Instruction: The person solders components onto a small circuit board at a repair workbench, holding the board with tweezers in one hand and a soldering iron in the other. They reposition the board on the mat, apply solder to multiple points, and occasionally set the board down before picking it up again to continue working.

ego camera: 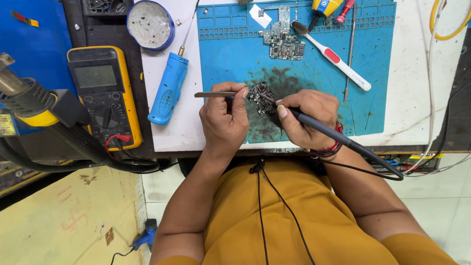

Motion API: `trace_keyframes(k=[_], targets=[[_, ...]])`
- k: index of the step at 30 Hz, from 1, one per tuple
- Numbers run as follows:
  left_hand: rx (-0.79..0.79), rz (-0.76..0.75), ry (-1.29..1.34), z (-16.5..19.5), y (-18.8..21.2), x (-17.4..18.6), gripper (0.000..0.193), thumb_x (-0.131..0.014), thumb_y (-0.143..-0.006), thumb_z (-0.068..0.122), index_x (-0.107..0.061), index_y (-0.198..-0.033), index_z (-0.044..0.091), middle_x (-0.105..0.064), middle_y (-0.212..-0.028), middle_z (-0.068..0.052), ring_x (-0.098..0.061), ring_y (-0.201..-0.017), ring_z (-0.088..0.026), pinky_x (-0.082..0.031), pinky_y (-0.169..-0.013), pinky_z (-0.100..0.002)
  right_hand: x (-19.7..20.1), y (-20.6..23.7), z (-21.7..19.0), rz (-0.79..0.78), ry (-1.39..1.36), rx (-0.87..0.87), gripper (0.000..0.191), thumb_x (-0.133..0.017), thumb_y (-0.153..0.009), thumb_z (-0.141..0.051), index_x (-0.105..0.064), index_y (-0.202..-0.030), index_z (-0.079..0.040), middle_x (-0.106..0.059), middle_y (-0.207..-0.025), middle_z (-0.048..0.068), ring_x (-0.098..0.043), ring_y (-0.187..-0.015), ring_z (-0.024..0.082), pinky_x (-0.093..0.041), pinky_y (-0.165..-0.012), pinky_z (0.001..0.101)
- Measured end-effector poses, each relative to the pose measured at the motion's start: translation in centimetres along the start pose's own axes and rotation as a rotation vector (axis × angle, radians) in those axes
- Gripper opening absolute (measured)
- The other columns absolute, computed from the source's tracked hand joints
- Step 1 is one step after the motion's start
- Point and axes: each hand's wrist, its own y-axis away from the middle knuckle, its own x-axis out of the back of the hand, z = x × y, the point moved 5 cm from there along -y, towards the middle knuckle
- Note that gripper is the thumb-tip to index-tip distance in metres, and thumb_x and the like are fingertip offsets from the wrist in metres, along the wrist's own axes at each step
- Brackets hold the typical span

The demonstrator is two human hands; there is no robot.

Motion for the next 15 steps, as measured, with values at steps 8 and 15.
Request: trace_keyframes(k=[8,15], targets=[[0.001,-0.003,0.004,-0.03,-0.07,-0.04,0.01,-0.07,-0.103,0.009,-0.063,-0.106,0.003,-0.071,-0.089,-0.006,-0.065,-0.07,-0.009,-0.053,-0.062,-0.025,0.07,0.07,0.04,0.007,0.009,-0.004,0.005,-0.07,-0.092,0.0,-0.065,-0.092,-0.001,-0.07,-0.082,0.011,-0.066,-0.065,0.024,-0.05,-0.062,0.0341],[-0.004,-0.001,0.0,0.01,-0.06,0.0,0.01,-0.07,-0.104,0.009,-0.063,-0.107,0.003,-0.07,-0.089,-0.005,-0.066,-0.071,-0.009,-0.054,-0.063,-0.025,0.06,0.01,0.01,0.0,0.003,-0.014,0.005,-0.07,-0.091,0.0,-0.065,-0.092,-0.001,-0.069,-0.08,0.011,-0.065,-0.064,0.024,-0.049,-0.062,0.034]])
